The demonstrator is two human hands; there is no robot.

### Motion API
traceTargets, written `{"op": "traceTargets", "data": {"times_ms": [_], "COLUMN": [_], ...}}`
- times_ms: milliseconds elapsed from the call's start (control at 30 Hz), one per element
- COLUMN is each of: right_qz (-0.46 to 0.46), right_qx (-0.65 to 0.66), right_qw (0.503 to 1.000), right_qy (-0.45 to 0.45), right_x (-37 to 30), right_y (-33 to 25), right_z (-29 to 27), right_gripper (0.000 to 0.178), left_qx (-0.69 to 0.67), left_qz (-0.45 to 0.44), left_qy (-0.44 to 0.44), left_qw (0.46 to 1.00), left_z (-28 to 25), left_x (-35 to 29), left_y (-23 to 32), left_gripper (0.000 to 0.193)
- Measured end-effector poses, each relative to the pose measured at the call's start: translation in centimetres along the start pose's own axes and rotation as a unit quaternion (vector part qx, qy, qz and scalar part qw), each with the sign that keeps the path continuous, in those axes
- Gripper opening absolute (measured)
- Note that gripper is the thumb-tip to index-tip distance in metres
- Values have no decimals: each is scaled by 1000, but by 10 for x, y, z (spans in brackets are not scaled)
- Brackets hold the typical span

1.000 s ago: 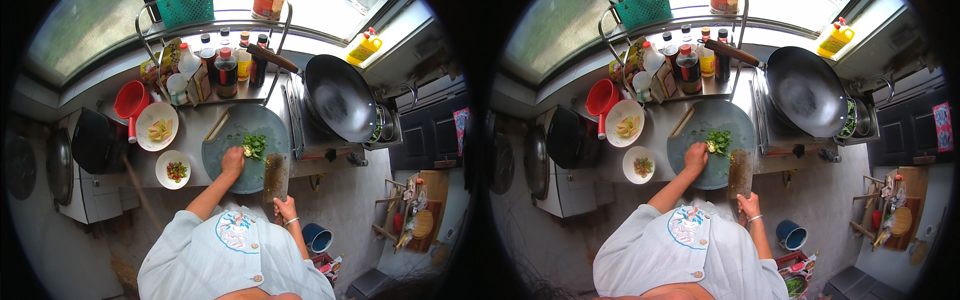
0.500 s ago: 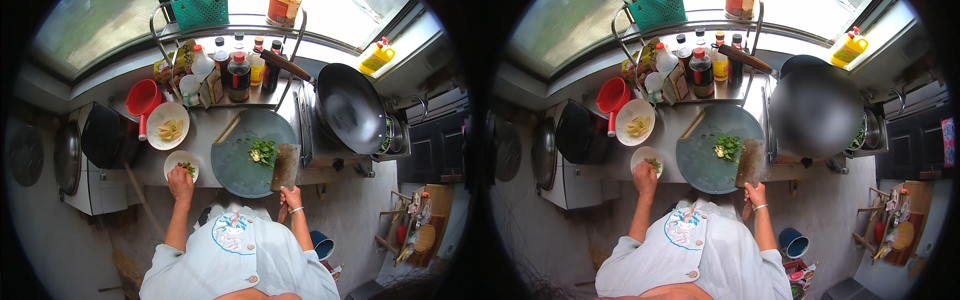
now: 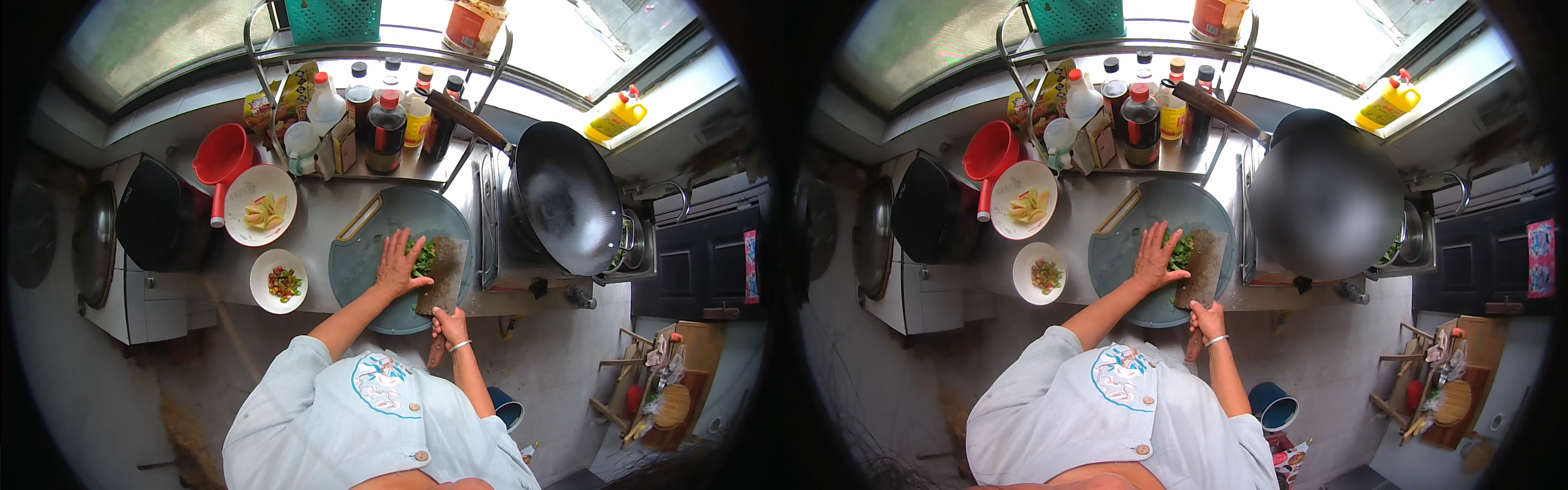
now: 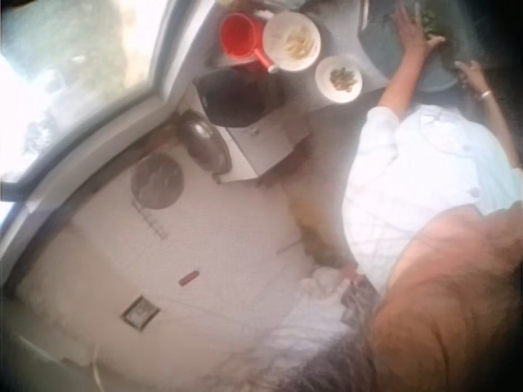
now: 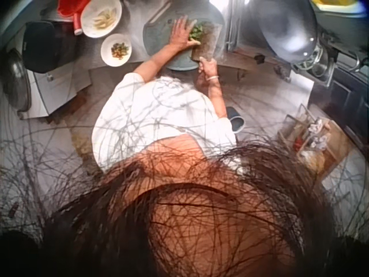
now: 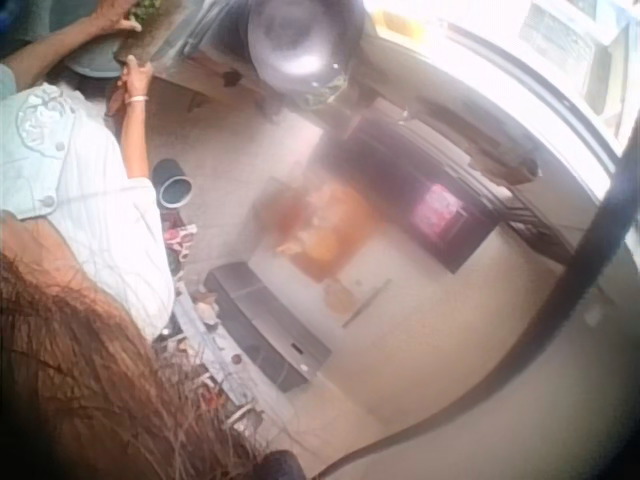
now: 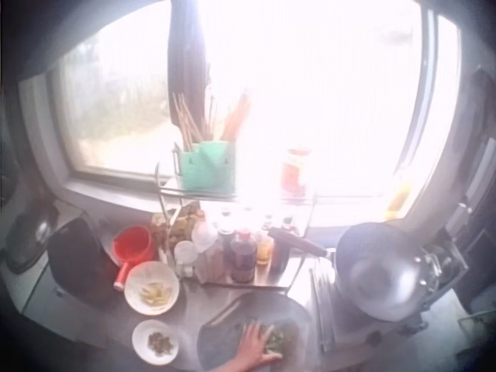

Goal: The person washes a bowl, then chops red chilies and garlic on a cutting board, transferring them into a bowl. They then wash and chop green vegetables, placing the chopped pieces into a separate bowl.

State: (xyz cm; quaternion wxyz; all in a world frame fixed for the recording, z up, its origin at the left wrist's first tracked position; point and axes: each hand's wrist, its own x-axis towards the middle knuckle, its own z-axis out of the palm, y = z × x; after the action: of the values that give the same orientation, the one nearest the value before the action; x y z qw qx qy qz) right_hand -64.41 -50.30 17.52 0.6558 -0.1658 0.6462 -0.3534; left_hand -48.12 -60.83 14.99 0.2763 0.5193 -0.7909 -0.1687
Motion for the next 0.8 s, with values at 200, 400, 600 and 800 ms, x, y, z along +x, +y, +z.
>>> {"op": "traceTargets", "data": {"times_ms": [200,400,600,800], "right_qz": [8,-3,-34,-72], "right_qx": [-19,-8,-121,-180], "right_qw": [999,999,988,958], "right_qy": [-32,-48,-93,-211], "right_x": [7,-4,-28,-24], "right_y": [1,4,-33,-58], "right_z": [16,43,83,179], "right_gripper": [12,11,11,13], "left_qx": [-44,-118,-107,-14], "left_qz": [-13,-62,-79,-123], "left_qy": [25,127,226,325], "left_qw": [999,983,965,937], "left_z": [28,20,-51,-144], "left_x": [0,-10,-6,-8], "left_y": [13,26,22,-46], "left_gripper": [78,48,47,41]}}
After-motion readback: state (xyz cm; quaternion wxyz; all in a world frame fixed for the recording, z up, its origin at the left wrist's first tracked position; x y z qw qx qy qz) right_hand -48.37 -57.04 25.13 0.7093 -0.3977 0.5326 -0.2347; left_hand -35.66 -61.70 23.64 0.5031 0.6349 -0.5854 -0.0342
